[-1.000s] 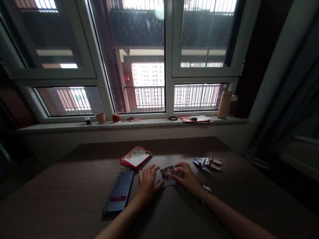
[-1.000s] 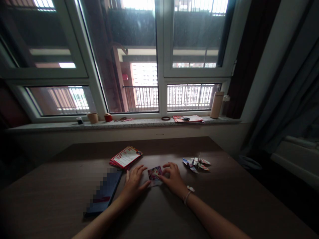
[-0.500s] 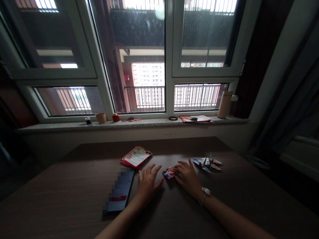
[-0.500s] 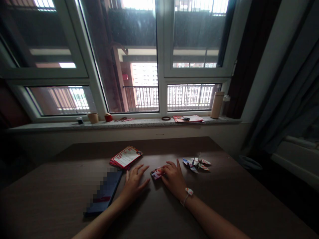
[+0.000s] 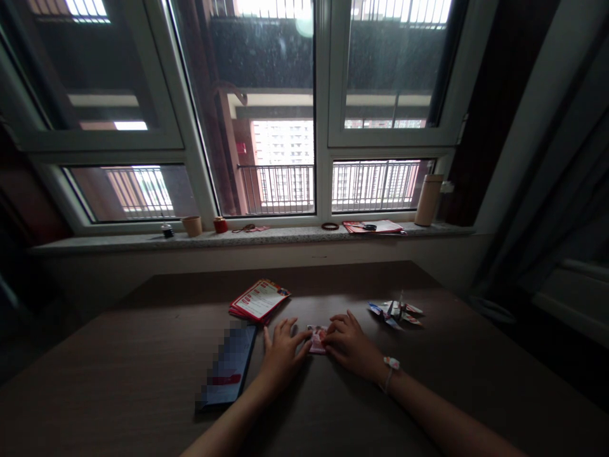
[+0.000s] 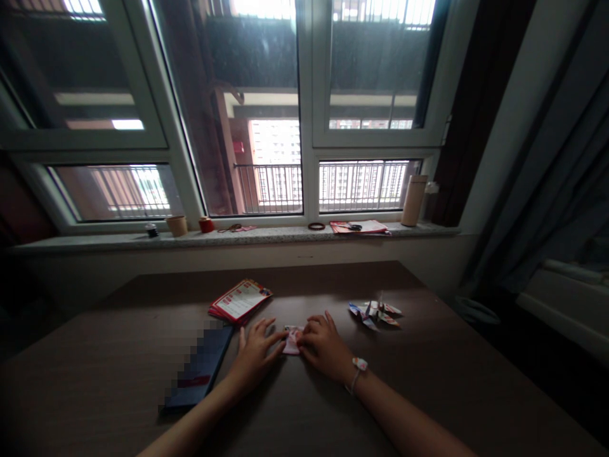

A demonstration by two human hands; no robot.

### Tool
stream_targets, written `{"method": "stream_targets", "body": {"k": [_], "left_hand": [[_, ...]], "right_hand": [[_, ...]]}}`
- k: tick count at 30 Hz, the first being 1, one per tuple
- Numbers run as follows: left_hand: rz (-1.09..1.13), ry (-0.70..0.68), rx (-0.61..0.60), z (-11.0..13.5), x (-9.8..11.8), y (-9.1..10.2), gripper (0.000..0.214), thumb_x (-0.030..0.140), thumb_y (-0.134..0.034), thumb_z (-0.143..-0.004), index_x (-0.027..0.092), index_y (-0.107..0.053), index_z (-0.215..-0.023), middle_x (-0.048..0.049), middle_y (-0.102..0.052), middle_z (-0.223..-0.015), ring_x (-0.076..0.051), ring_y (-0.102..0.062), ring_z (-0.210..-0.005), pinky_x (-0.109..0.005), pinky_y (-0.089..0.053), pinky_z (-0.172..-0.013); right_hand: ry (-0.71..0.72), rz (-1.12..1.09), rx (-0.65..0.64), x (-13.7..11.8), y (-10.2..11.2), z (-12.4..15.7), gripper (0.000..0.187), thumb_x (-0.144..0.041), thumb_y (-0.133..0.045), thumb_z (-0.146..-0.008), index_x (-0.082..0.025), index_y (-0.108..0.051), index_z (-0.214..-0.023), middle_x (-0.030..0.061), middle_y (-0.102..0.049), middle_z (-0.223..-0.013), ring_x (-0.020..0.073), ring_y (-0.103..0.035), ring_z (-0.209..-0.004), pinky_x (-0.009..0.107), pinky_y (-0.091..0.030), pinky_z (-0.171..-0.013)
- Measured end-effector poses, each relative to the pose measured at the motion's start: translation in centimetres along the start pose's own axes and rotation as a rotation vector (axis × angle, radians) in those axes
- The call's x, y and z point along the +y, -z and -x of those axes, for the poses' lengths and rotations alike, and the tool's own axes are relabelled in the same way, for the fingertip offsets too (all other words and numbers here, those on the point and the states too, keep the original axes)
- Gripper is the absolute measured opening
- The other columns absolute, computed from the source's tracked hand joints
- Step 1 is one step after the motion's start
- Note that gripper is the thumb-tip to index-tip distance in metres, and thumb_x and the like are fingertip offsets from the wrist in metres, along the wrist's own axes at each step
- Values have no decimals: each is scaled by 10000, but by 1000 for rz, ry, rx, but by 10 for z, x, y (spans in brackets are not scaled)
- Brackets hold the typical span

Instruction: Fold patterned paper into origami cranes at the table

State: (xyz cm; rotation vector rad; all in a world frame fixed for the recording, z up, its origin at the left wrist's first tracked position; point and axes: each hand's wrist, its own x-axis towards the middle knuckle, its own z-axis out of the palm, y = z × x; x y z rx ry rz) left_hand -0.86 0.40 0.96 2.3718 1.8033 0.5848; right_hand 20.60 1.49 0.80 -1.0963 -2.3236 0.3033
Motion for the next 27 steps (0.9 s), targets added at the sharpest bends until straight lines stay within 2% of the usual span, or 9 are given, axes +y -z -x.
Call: {"method": "stream_targets", "body": {"k": [6,9,16,27], "left_hand": [[-28,-14,-33,1,-1,-1,352,456,-562,-875,442,-611,-1223,-82,-446,-1468,-332,-326,-1388,-707,-80,-1086],[-26,-29,-37,1,-1,-2,349,472,-574,-862,465,-613,-1209,-67,-443,-1474,-332,-320,-1393,-708,-71,-1086],[-49,-9,-43,-1,4,6,359,481,-649,-786,508,-644,-1144,-20,-478,-1463,-407,-316,-1382,-759,-49,-1048],[-65,-23,-82,3,2,4,395,484,-533,-864,516,-551,-1258,-37,-432,-1498,-390,-281,-1412,-754,-32,-1054]], "right_hand": [[25,-58,1,1,-1,1,196,-234,-569,-877,-311,-718,-978,20,-668,-1069,246,-435,-1275,577,-101,-1160],[20,-45,20,0,0,1,220,-252,-559,-892,-319,-701,-1046,25,-677,-1013,240,-462,-1242,576,-100,-1160],[-4,-10,7,-2,-1,0,176,-258,-604,-860,-328,-713,-977,13,-665,-1074,252,-435,-1260,594,-100,-1149],[-73,-34,30,-1,-2,0,191,-278,-609,-854,-296,-693,-1024,35,-636,-1112,248,-442,-1246,554,-129,-1155]]}}
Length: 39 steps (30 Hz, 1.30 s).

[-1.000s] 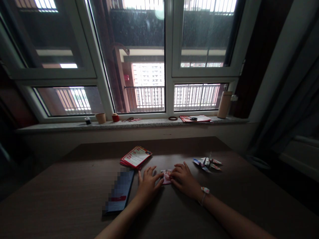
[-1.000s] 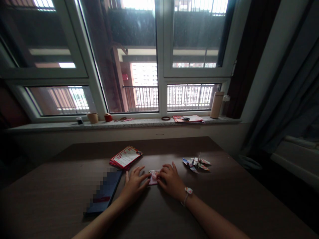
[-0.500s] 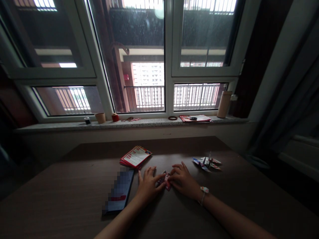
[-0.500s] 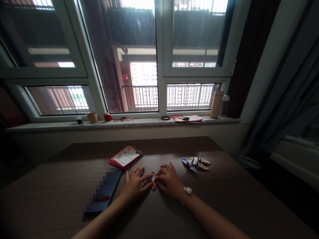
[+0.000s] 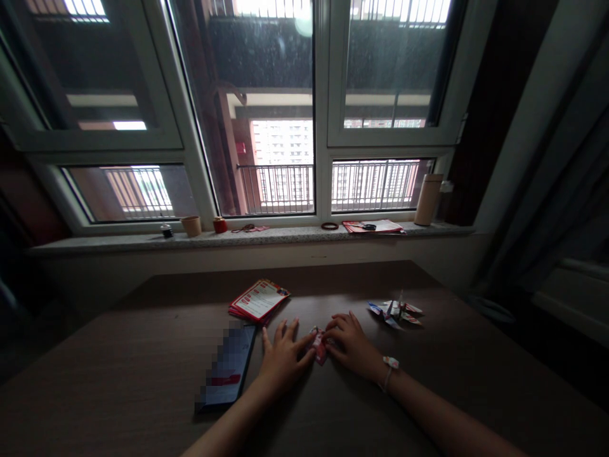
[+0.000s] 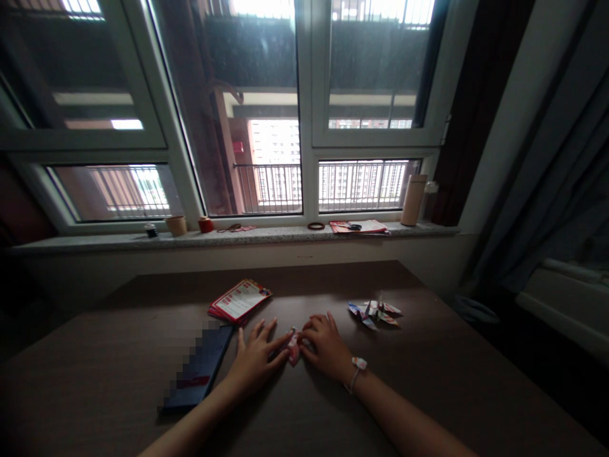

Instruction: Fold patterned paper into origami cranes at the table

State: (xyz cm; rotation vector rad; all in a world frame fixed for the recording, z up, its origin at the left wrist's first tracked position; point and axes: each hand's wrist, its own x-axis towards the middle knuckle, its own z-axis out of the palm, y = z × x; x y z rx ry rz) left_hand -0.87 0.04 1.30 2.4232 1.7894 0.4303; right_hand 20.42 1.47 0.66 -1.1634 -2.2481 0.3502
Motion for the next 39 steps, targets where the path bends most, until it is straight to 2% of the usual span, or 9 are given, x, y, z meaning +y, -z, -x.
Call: {"method": "stream_targets", "body": {"k": [6,11,15,22,39], "left_hand": [[0,-3,-17,0,-1,-1,437,568,-507,-855,514,-521,-1289,-36,-407,-1513,-395,-253,-1422,-753,-26,-1058],[1,-6,-19,-1,-4,-4,466,503,-559,-845,526,-492,-1306,-49,-389,-1522,-383,-245,-1428,-742,-35,-1063],[31,20,-5,-1,-4,-4,462,478,-602,-822,468,-548,-1281,-79,-400,-1511,-361,-272,-1421,-723,-56,-1076],[72,30,21,0,-1,-2,335,454,-612,-821,400,-652,-1149,-71,-433,-1483,-344,-300,-1404,-708,-63,-1089],[48,18,-48,1,0,3,403,520,-613,-815,461,-606,-1213,-54,-400,-1509,-337,-275,-1418,-706,-37,-1093]], "right_hand": [[-21,-83,12,8,-1,-1,220,-231,-585,-841,-279,-696,-1024,37,-667,-1095,247,-463,-1228,540,-152,-1147],[-29,-151,14,14,-1,-2,362,-91,-551,-741,-281,-704,-1008,33,-674,-1102,250,-462,-1239,515,-206,-1134],[-39,-192,38,14,-1,-3,374,-62,-539,-718,-273,-718,-969,38,-681,-1091,251,-480,-1223,471,-298,-1096],[-29,-227,57,12,1,-4,285,-113,-568,-780,-279,-740,-937,30,-699,-1017,247,-494,-1187,436,-342,-1069],[-58,-172,87,15,-2,-5,130,-321,-624,-866,-263,-722,-928,39,-642,-1056,229,-489,-1135,394,-337,-1040]]}}
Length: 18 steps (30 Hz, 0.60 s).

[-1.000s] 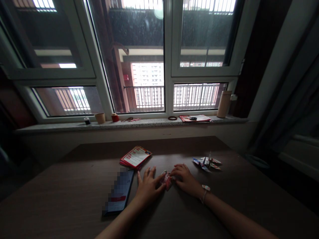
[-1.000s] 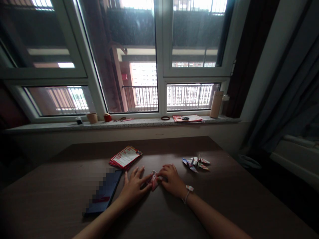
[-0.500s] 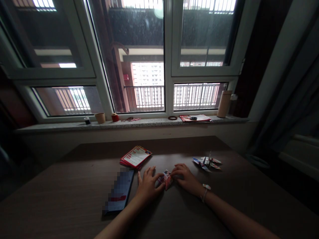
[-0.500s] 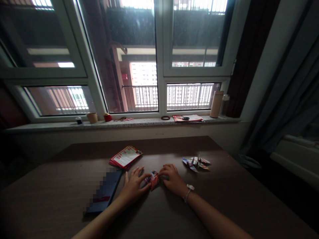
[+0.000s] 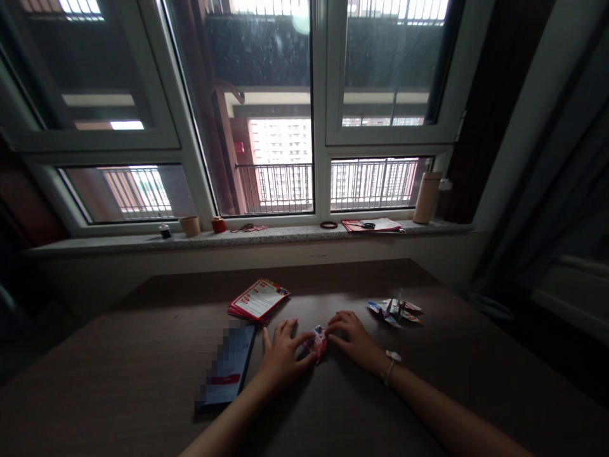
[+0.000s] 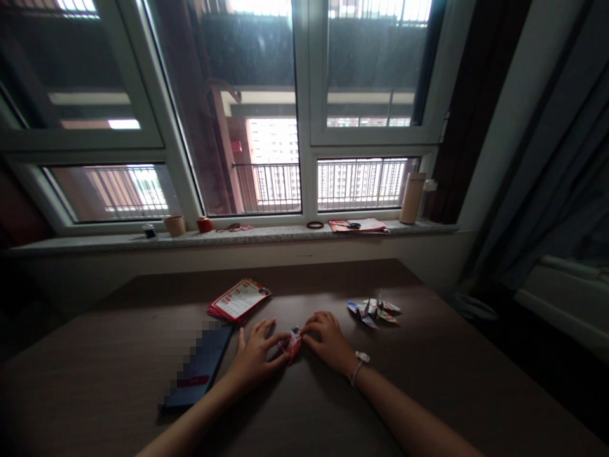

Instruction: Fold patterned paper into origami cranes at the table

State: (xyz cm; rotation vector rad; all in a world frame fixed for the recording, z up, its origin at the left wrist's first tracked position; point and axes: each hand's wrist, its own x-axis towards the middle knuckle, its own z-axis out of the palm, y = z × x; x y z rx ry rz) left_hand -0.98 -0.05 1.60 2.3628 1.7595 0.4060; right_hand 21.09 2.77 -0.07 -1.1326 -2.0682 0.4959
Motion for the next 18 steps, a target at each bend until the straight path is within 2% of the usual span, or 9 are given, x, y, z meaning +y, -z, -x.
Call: {"method": "stream_targets", "body": {"k": [8,18], "left_hand": [[1,-2,-10,0,1,2,390,533,-611,-810,453,-621,-1191,-54,-405,-1506,-338,-270,-1420,-707,-34,-1093],[17,-33,-25,-1,-2,0,440,553,-651,-759,428,-629,-1180,-57,-416,-1495,-352,-268,-1418,-715,-26,-1090]], "right_hand": [[-65,115,0,-2,-6,-2,185,-415,-608,-879,-256,-694,-920,41,-598,-1077,220,-481,-1131,380,-330,-1048],[-140,234,-27,-8,-9,-5,175,-407,-589,-887,-263,-659,-957,39,-573,-1143,231,-449,-1173,406,-291,-1073]]}}
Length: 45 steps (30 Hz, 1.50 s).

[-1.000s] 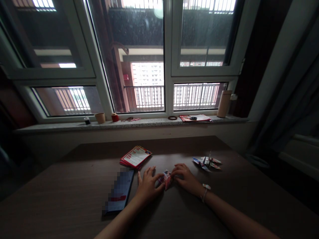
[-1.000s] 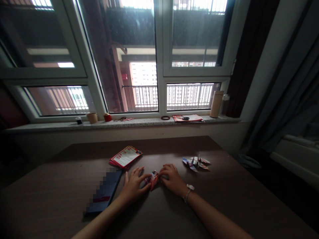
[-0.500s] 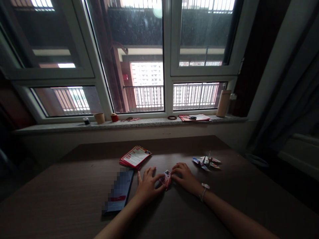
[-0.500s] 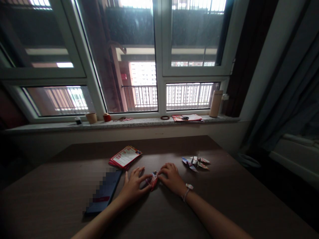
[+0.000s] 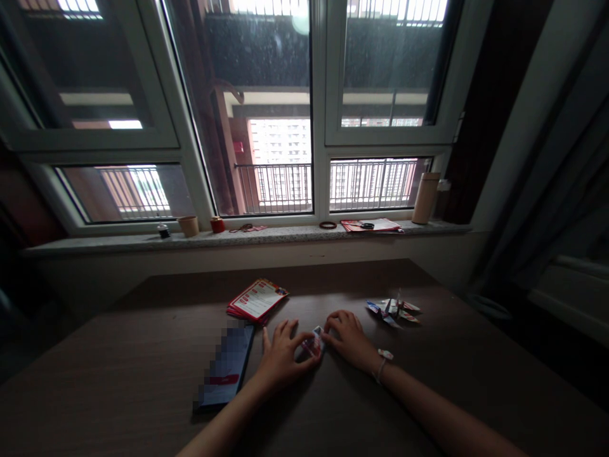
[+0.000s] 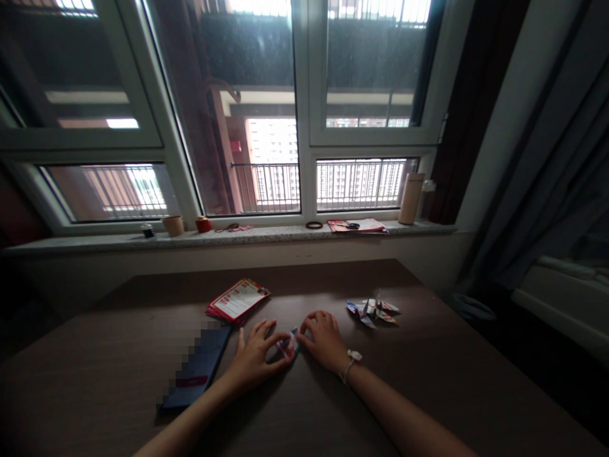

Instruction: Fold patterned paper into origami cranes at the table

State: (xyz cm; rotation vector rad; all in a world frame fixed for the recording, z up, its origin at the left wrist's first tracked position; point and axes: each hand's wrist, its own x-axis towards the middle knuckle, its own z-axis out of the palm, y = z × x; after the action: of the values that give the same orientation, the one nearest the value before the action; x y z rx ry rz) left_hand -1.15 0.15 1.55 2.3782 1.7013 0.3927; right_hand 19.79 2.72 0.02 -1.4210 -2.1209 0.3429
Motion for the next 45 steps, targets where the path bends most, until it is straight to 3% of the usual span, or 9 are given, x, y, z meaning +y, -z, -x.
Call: {"method": "stream_targets", "body": {"k": [15,24,45], "left_hand": [[8,14,-24,0,3,4,455,498,-678,-736,420,-628,-1182,-77,-401,-1504,-359,-251,-1425,-721,-21,-1082],[22,58,8,-4,3,-2,367,571,-587,-803,400,-673,-1116,-64,-407,-1503,-344,-269,-1417,-708,-20,-1087],[13,94,5,-9,5,-2,389,581,-653,-735,405,-668,-1081,-62,-411,-1497,-335,-296,-1403,-732,-41,-1066]], "right_hand": [[-53,69,1,-9,-1,1,157,-396,-570,-893,-277,-651,-958,35,-569,-1159,241,-443,-1188,448,-247,-1090],[-42,80,11,-8,-3,2,160,-392,-560,-901,-274,-648,-965,39,-566,-1156,237,-445,-1173,443,-254,-1081],[-53,74,41,-10,-3,0,137,-388,-588,-882,-279,-666,-904,16,-593,-1106,227,-449,-1132,407,-277,-1043]]}}
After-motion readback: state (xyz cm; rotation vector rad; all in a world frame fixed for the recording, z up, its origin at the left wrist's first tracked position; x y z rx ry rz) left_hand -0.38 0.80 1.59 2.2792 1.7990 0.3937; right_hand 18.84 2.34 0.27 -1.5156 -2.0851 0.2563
